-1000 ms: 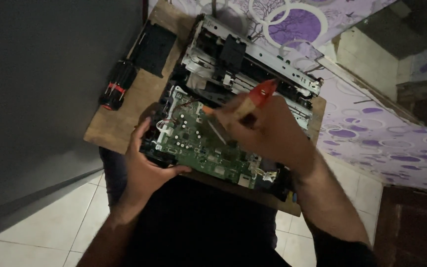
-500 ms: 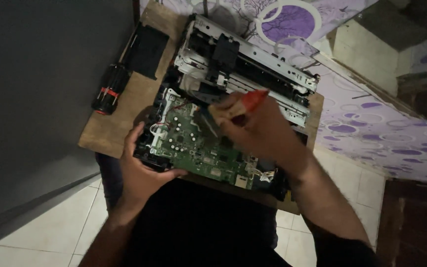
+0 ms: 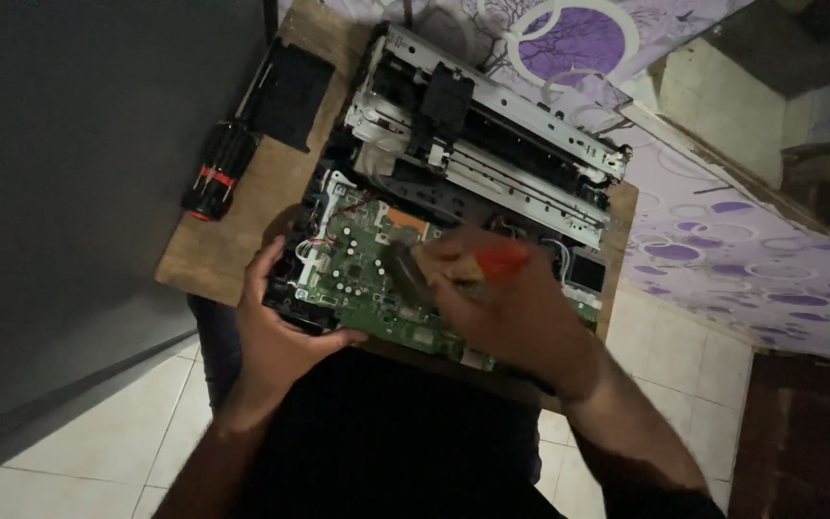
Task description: The person uses a paintbrush to clean dust and debris from a green circuit board. They systematically brush across the surface of the board, which is resting on a wooden board next to a disassembled printer.
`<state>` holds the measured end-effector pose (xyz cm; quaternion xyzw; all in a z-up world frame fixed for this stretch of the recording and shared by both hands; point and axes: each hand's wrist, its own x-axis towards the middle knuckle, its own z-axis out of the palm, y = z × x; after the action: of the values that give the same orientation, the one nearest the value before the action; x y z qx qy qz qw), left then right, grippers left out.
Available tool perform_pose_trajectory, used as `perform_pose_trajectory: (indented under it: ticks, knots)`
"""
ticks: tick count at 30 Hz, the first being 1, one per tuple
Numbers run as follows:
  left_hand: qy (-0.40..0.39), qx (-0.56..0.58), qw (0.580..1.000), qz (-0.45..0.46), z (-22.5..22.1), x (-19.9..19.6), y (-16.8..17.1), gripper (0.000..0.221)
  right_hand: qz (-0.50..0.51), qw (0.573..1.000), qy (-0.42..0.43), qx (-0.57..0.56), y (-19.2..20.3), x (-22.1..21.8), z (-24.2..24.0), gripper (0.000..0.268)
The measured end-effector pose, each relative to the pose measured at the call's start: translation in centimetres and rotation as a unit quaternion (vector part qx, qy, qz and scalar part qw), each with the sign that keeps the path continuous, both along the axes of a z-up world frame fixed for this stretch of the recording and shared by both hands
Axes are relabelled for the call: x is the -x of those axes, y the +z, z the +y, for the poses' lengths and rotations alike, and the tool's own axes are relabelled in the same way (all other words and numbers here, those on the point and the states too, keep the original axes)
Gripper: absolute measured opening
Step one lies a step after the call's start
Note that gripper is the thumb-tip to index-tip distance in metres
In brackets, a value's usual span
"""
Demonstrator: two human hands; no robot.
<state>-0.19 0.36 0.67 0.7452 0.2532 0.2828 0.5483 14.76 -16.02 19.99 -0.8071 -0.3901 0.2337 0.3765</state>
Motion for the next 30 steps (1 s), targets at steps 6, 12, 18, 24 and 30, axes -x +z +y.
perform_pose_trajectory:
  ticks: [6,12,18,24,30]
  knots:
    - [-0.004,0.007,0.999,-0.032,0.1,0.1,0.0,0.139,-0.012,0.998,-0.023,0.050,1.0,2.4,-2.3,0.018]
    - [-0.011,0.026,0.998,-0.063,0.0,0.1,0.0,0.140,-0.056,0.995,-0.086,-0.010,-0.6,2.0,-3.6,0.023]
    - [-0.028,-0.081,0.996,-0.040,-0.1,0.5,0.4,0.122,-0.181,0.979,0.061,0.075,0.4,3.5,-4.4,0.026]
    - [-0.024,-0.063,0.997,-0.026,-0.2,0.6,0.5,0.123,-0.097,0.995,0.017,-0.007,1.6,3.9,-1.4,0.028]
    - [-0.026,-0.040,0.998,-0.042,-0.2,0.5,1.2,0.105,-0.138,0.978,0.118,-0.103,-0.5,4.6,2.0,0.024]
